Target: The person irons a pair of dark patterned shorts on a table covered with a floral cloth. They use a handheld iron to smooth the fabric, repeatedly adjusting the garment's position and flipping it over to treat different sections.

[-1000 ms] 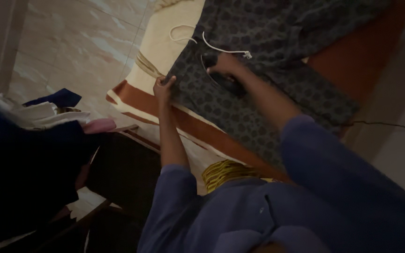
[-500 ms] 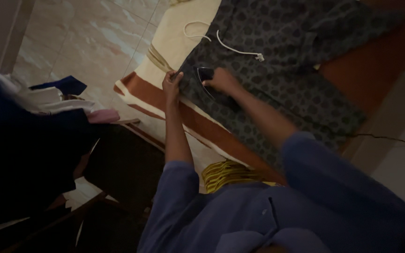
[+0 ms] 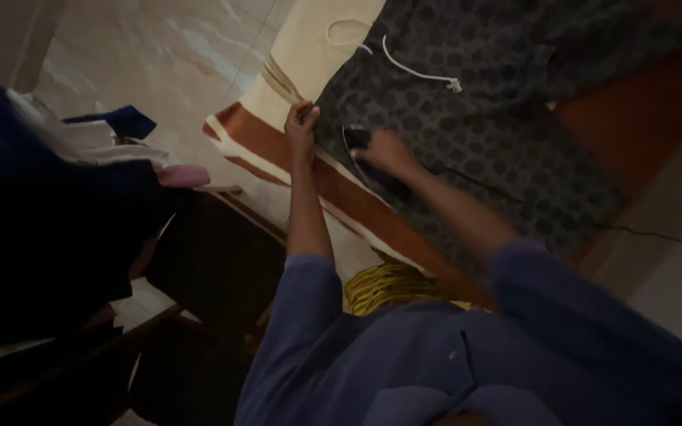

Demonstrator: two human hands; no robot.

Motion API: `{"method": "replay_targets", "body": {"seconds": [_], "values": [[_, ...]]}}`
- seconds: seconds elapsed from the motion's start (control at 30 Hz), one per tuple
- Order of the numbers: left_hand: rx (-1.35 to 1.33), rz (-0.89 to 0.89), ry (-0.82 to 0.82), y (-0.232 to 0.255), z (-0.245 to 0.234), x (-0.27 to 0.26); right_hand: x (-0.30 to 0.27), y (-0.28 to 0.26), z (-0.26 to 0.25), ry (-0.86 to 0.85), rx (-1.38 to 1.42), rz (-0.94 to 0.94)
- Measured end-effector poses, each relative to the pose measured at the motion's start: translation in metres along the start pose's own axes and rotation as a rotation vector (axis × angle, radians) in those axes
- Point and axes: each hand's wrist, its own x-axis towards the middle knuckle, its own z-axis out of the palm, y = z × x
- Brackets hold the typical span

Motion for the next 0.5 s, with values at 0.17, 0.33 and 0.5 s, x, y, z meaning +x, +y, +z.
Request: {"method": "replay_targets", "body": {"seconds": [0.17, 0.33, 0.5], "values": [[-0.231, 0.317, 0.174, 0.0, 0.017, 0.003, 0.035, -0.043, -0.012, 0.037, 0.061, 0.048], [0.128, 0.225, 0.402, 0.0, -0.005, -0.042, 0.042, -0.041, -0.019, -0.147, -0.047, -0.049], [0.687, 0.295, 0.216, -0.001, -0.029, -0.108, 0.012, -0.031, -0.008, -0.163, -0.151, -0.233]]}}
